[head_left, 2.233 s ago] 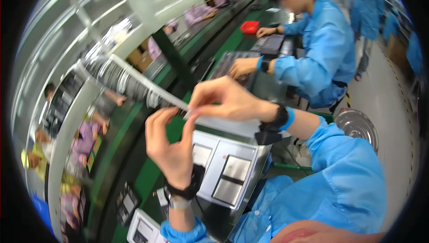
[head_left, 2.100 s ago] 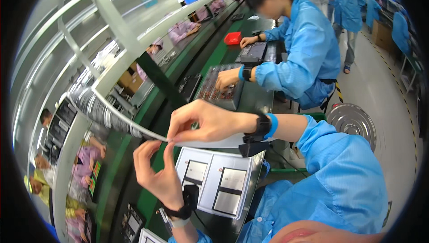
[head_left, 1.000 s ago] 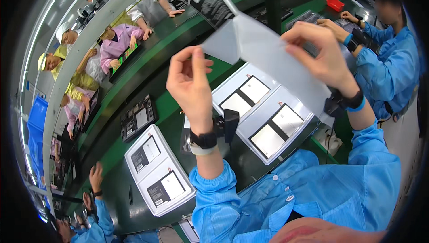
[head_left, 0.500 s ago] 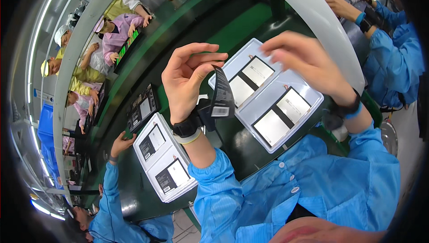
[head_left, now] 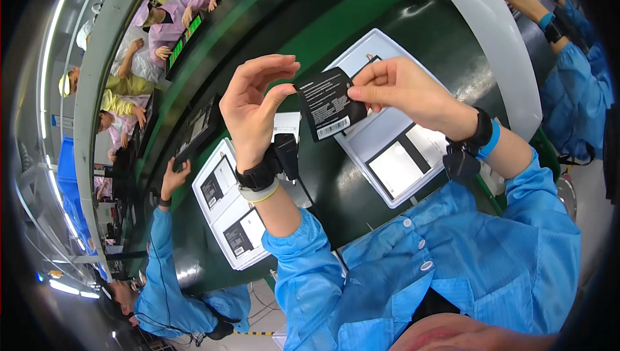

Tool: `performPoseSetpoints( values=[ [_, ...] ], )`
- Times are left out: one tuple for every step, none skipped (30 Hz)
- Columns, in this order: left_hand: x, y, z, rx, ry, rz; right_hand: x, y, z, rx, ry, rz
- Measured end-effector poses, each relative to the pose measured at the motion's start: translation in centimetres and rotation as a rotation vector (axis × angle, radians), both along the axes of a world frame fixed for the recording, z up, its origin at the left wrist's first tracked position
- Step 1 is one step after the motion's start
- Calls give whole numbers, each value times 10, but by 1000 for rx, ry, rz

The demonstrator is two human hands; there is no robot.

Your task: Applying adhesive labels to battery packs and assembling them into plastic housings on a production line.

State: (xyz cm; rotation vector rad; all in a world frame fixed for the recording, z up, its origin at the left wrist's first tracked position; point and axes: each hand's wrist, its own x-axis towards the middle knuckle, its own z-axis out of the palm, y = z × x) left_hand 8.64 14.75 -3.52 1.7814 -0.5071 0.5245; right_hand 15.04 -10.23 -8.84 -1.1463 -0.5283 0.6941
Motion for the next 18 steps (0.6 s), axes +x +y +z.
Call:
performPoseSetpoints(
  values=[
    [-4,-3,1,11,26,48,6,0,-2,-68,-78,0],
    [-5,-4,-1,3,36,56,11,1,-5,-135,-156,0],
    [-8,-2,-4,44,44,92,15,4,-9,-166,-128,21],
    [-11,-1,-5,84,54,127,18,5,-12,-174,-120,35],
    [-14,-3,-8,57,70,161,20,6,-13,-189,-111,22],
    [-15,-1,-12,46,78,171,23,7,-15,-207,-104,8],
    [-17,2,-16,169,87,235,29,8,-20,-233,-162,-20],
    [-18,5,-21,294,98,298,35,7,-24,-243,-156,-8],
    [-19,6,-29,328,102,341,43,6,-27,-264,-321,-98],
    [-21,4,-36,317,109,347,52,4,-30,-280,-487,-192],
    [-23,0,-43,349,162,400,61,2,-34,-333,-630,-305],
    [-25,-3,-52,381,219,452,64,1,-33,-379,-734,-387],
    [-31,-8,-63,494,187,499,66,0,-31,-391,-713,-343],
    [-35,-9,-77,640,139,481,69,1,-30,-404,-692,-299],
    [-39,-14,-88,681,166,463,70,2,-27,-411,-691,-286],
    [-42,-19,-97,722,192,442,69,2,-23,-237,-360,-91],
    [-45,-22,-104,714,200,447,68,4,-22,-64,-25,98],
    [-44,-24,-110,761,125,444,68,8,-28,-70,-21,101]
  ],
)
